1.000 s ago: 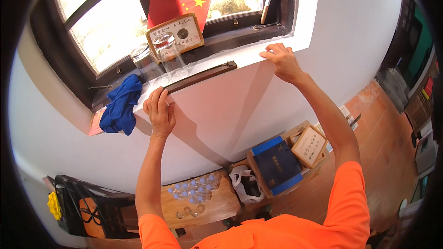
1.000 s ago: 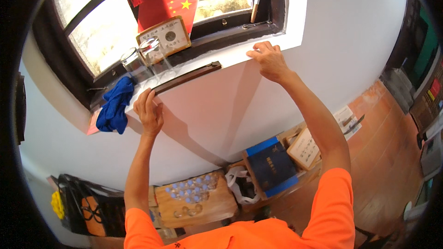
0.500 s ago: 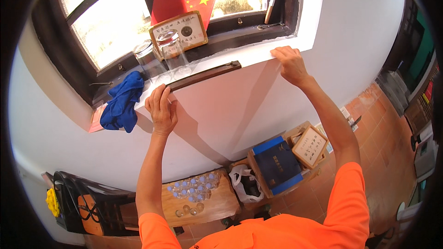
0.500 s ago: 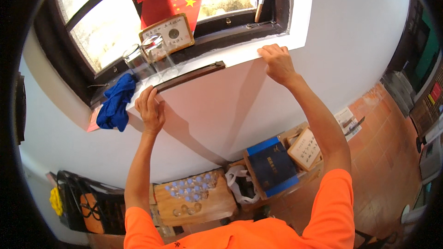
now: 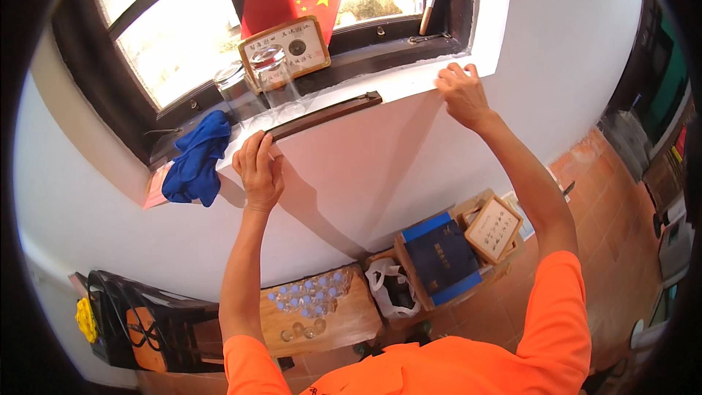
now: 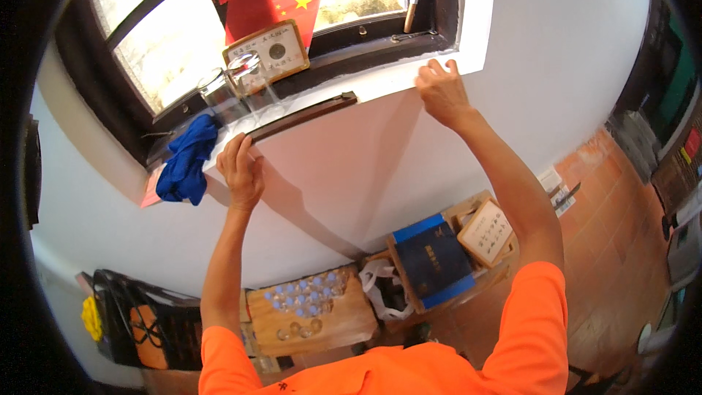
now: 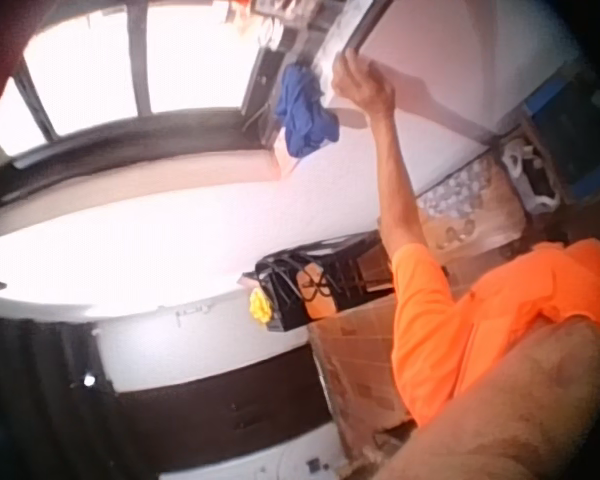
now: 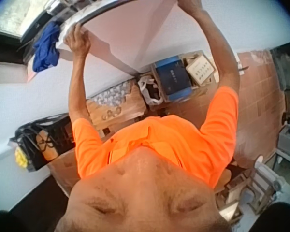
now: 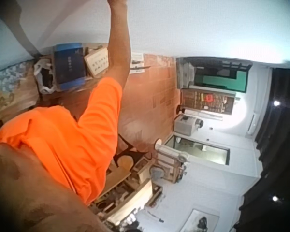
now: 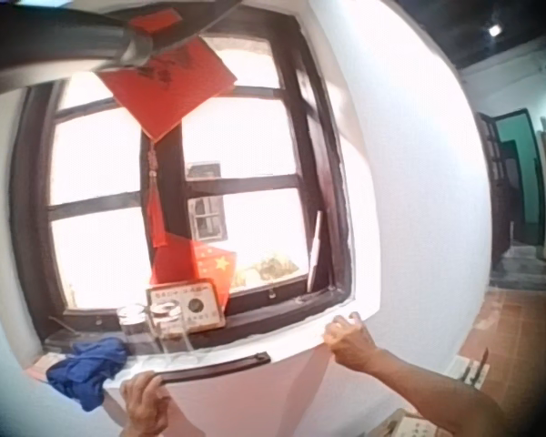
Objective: The person arranges a small Chinese flag and two framed calligraphy pieces on a window sill. They also place several clear glasses on the sill and wipe the surface with a blue cloth. The person handles the items one by one, adjusting their positions for display.
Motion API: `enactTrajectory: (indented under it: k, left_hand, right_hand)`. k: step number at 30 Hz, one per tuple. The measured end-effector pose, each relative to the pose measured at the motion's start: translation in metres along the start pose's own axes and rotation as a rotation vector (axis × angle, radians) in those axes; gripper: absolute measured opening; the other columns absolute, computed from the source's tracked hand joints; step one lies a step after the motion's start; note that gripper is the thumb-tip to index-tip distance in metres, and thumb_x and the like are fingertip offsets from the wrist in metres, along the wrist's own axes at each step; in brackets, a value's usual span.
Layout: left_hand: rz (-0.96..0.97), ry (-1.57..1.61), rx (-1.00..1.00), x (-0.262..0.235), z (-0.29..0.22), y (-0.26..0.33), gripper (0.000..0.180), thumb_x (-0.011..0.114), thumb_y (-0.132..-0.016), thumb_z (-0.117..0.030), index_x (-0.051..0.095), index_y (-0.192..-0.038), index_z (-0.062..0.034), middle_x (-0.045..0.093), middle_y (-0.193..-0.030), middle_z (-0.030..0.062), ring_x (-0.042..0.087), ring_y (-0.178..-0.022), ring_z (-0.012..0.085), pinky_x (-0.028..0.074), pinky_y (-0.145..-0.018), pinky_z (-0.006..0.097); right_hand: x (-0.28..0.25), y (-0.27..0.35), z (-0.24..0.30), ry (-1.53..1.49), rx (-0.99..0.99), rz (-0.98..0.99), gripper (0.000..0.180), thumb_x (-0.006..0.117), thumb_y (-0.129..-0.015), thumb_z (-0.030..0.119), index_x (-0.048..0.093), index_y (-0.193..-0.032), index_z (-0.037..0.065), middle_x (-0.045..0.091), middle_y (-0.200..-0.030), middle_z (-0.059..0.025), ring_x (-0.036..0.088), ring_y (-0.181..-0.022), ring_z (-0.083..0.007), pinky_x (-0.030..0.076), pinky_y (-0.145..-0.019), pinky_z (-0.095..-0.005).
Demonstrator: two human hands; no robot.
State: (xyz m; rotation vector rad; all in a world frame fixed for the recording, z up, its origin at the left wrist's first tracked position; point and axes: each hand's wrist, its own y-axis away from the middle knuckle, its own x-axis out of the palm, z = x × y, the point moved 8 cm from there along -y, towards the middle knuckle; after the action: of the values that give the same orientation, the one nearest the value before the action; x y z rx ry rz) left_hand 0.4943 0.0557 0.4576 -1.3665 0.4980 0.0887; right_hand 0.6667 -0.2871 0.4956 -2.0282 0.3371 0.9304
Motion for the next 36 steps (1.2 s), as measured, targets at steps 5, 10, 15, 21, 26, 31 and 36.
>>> enactTrajectory:
  k: [5,10,15,21,26,31,36]
  left_hand:
    - [-0.013,0.007,-0.004,0.001,-0.003,-0.003,0.046,0.063,-0.081,-0.008,0.054,-0.126,-0.0027,0.053,-0.129,0.0148,0.049,-0.12,0.031,0.029,-0.1,0.042]
    - [-0.019,0.006,-0.001,0.0,0.0,0.0,0.045,0.062,-0.081,-0.008,0.054,-0.125,-0.0026,0.053,-0.13,0.0149,0.048,-0.121,0.0312,0.029,-0.1,0.042]
    - [-0.016,0.013,0.007,0.001,-0.003,-0.002,0.045,0.062,-0.082,-0.007,0.054,-0.126,-0.0027,0.053,-0.13,0.0149,0.048,-0.121,0.0312,0.03,-0.1,0.042]
    - [-0.019,-0.015,0.009,0.002,-0.002,-0.001,0.047,0.062,-0.08,-0.007,0.054,-0.127,-0.0033,0.053,-0.13,0.0146,0.048,-0.121,0.0308,0.03,-0.1,0.042]
    - [-0.02,-0.009,0.006,0.004,-0.004,-0.001,0.048,0.063,-0.079,-0.006,0.053,-0.127,-0.0032,0.053,-0.13,0.0144,0.049,-0.121,0.0308,0.03,-0.099,0.042]
    - [-0.013,-0.01,0.007,0.003,-0.002,0.0,0.047,0.063,-0.081,-0.007,0.053,-0.127,-0.0028,0.053,-0.13,0.0144,0.049,-0.121,0.0309,0.03,-0.099,0.042]
    - [-0.018,-0.017,0.018,0.002,-0.005,-0.002,0.046,0.063,-0.082,-0.009,0.054,-0.126,-0.0022,0.054,-0.129,0.0148,0.049,-0.121,0.0311,0.03,-0.099,0.042]
  right_hand:
    - [-0.016,0.019,-0.027,-0.089,0.092,-0.237,0.031,0.057,-0.068,-0.008,0.067,-0.094,0.006,0.063,-0.099,-0.0051,0.055,-0.104,-0.0235,0.037,-0.084,-0.0406]
    - [-0.02,-0.003,0.022,-0.178,-0.054,-0.28,0.032,0.059,-0.075,-0.001,0.063,-0.105,0.008,0.062,-0.108,-0.0042,0.053,-0.112,-0.0236,0.036,-0.089,-0.0446]
    - [0.001,-0.013,0.033,-0.093,-0.055,-0.177,0.027,0.058,-0.082,0.004,0.061,-0.109,0.007,0.06,-0.111,-0.0062,0.05,-0.12,-0.0253,0.035,-0.095,-0.0525]
    - [0.0,0.006,0.011,0.144,-0.083,-0.127,0.022,0.057,-0.081,0.004,0.063,-0.102,0.003,0.061,-0.108,-0.0076,0.049,-0.121,-0.0255,0.036,-0.096,-0.0545]
    - [-0.017,0.04,-0.026,0.246,-0.049,-0.232,0.012,0.059,-0.075,0.001,0.063,-0.087,0.003,0.061,-0.106,-0.0089,0.051,-0.115,-0.0259,0.036,-0.095,-0.0537]
    - [0.007,0.068,-0.055,0.099,0.119,-0.108,0.012,0.059,-0.072,-0.003,0.062,-0.08,0.005,0.061,-0.102,-0.0078,0.053,-0.104,-0.0249,0.037,-0.091,-0.0512]
    - [0.051,0.082,-0.081,-0.172,0.385,-0.048,0.012,0.058,-0.081,0.004,0.065,-0.09,0.007,0.065,-0.088,-0.0093,0.061,-0.092,-0.0279,0.044,-0.079,-0.0456]
